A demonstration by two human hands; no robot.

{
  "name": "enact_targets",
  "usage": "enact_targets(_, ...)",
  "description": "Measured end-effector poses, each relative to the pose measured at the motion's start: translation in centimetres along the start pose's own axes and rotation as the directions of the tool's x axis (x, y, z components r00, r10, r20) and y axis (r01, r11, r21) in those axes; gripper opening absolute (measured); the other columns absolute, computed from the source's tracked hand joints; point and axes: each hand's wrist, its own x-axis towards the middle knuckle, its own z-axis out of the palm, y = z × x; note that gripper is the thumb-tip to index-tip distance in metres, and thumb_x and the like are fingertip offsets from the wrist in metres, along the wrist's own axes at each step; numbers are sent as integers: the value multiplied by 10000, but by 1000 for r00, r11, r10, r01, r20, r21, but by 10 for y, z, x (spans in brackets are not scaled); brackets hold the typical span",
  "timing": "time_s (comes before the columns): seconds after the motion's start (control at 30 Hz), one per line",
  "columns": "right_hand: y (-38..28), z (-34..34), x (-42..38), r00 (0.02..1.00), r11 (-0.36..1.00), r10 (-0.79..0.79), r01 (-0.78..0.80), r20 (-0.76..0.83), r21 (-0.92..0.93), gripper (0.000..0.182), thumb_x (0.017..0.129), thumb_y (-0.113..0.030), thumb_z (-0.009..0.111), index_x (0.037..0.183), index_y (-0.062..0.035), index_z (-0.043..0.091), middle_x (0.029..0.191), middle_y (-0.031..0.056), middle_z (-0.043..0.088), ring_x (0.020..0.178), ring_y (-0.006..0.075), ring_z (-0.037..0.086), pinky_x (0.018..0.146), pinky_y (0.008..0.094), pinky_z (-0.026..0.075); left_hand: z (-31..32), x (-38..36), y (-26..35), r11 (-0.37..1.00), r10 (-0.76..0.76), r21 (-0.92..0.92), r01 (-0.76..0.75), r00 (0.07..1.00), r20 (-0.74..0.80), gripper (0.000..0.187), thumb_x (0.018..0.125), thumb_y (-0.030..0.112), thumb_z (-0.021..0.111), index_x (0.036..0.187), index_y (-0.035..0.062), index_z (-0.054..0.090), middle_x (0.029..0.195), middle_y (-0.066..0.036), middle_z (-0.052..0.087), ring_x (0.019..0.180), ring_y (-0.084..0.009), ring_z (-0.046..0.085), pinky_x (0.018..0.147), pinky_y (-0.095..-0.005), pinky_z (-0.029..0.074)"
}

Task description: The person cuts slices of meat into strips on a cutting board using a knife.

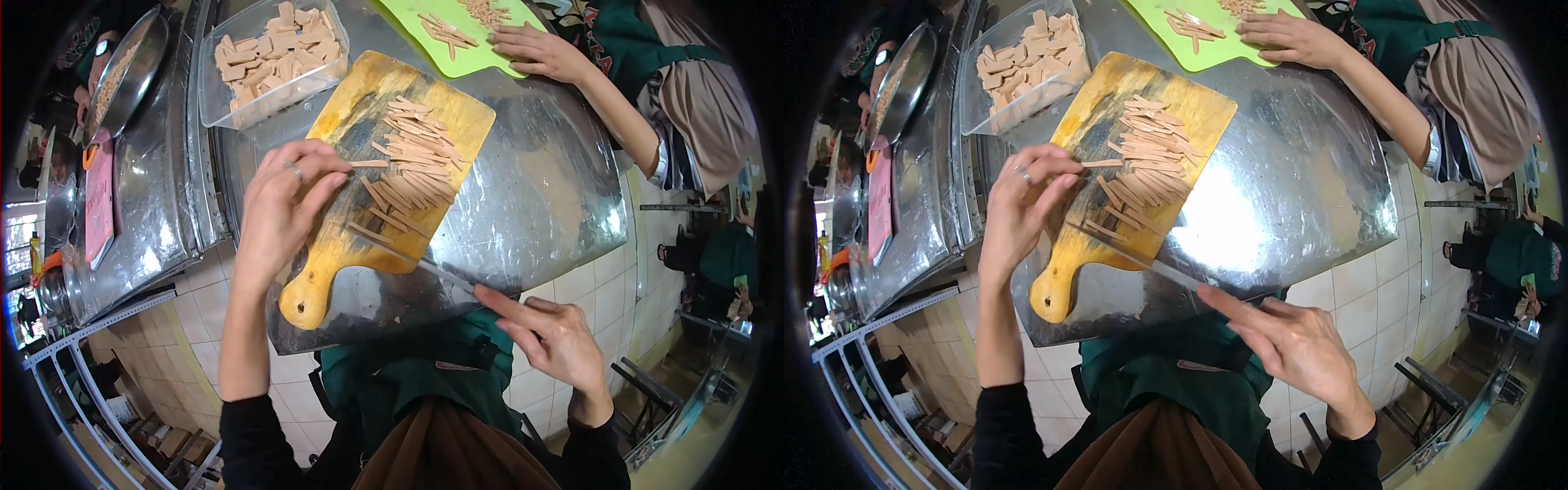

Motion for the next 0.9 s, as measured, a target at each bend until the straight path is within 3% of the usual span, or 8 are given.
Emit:
enact_targets(0.03, 4, 5, -4, 999, 999, -31, 32, -25, 20, 488, 909, -71, 729, 1383, -176, 683, 740, 117, 654, 571, 267, 583, 582, 390, 492, 0, 7, -1, 999, 45, -22, -43, 996, 77, 132, 921, 125, 736, 1032, 61, 766, 1131, -70, 696, 1076, -257, 637, 919, -390, 495)
enact_targets(0.17, 1, 9, -13, 999, 998, -45, 45, 6, -51, 519, 925, -103, 723, 1424, -228, 646, 669, 96, 593, 554, 263, 579, 548, 394, 487, 12, 18, 3, 982, 171, 31, -185, 952, 254, 137, 902, 160, 743, 1004, 71, 767, 1102, -69, 679, 1036, -299, 628, 965, -405, 479)
enact_targets(0.23, 10, 20, -16, 997, 996, -80, 79, -18, -49, 519, 974, -159, 697, 1461, -312, 606, 629, 78, 561, 537, 262, 586, 509, 398, 498, 14, 20, 8, 976, 190, 57, -211, 948, 254, 148, 902, 175, 746, 1007, 70, 759, 1099, -69, 681, 1033, -300, 629, 961, -407, 476)
enact_targets(0.47, 22, 33, -21, 996, 997, -71, 70, -48, -26, 554, 921, -75, 725, 1442, -241, 639, 642, 90, 557, 558, 225, 558, 551, 373, 479, 16, 25, 16, 984, 53, 144, -103, 948, 313, 244, 863, 249, 791, 1002, 65, 710, 1041, -97, 673, 1000, -312, 626, 923, -424, 478)
enact_targets(0.53, 20, 32, -22, 998, 998, -48, 46, -33, -40, 551, 924, -76, 724, 1444, -238, 638, 641, 89, 559, 560, 216, 558, 547, 372, 477, 19, 23, 15, 975, 81, 176, -138, 952, 294, 263, 854, 265, 801, 999, 68, 703, 1006, -105, 656, 986, -321, 617, 915, -429, 478)
enact_targets(0.73, 15, 33, -22, 994, 994, -95, 91, -59, -66, 561, 934, -112, 724, 1456, -290, 620, 619, 61, 527, 536, 231, 540, 534, 381, 472, 20, 26, 11, 968, 118, 182, -175, 951, 286, 277, 815, 256, 833, 947, 72, 674, 988, -95, 651, 990, -318, 608, 907, -438, 476)
enact_targets(0.87, 21, 39, -23, 988, 988, -146, 142, -54, -63, 582, 996, -145, 676, 1529, -327, 528, 597, 67, 497, 535, 225, 510, 498, 397, 450, 19, 26, 11, 977, 122, 136, -166, 951, 285, 297, 836, 274, 822, 907, 53, 637, 941, -125, 641, 952, -362, 606, 876, -447, 477)
enact_targets(0.9, 21, 39, -22, 988, 988, -147, 143, -50, -64, 582, 1000, -149, 673, 1533, -328, 522, 598, 68, 497, 536, 227, 512, 500, 395, 451, 19, 26, 11, 980, 96, 137, -144, 946, 309, 286, 845, 258, 821, 914, 50, 639, 920, -116, 645, 915, -336, 615, 855, -429, 484)
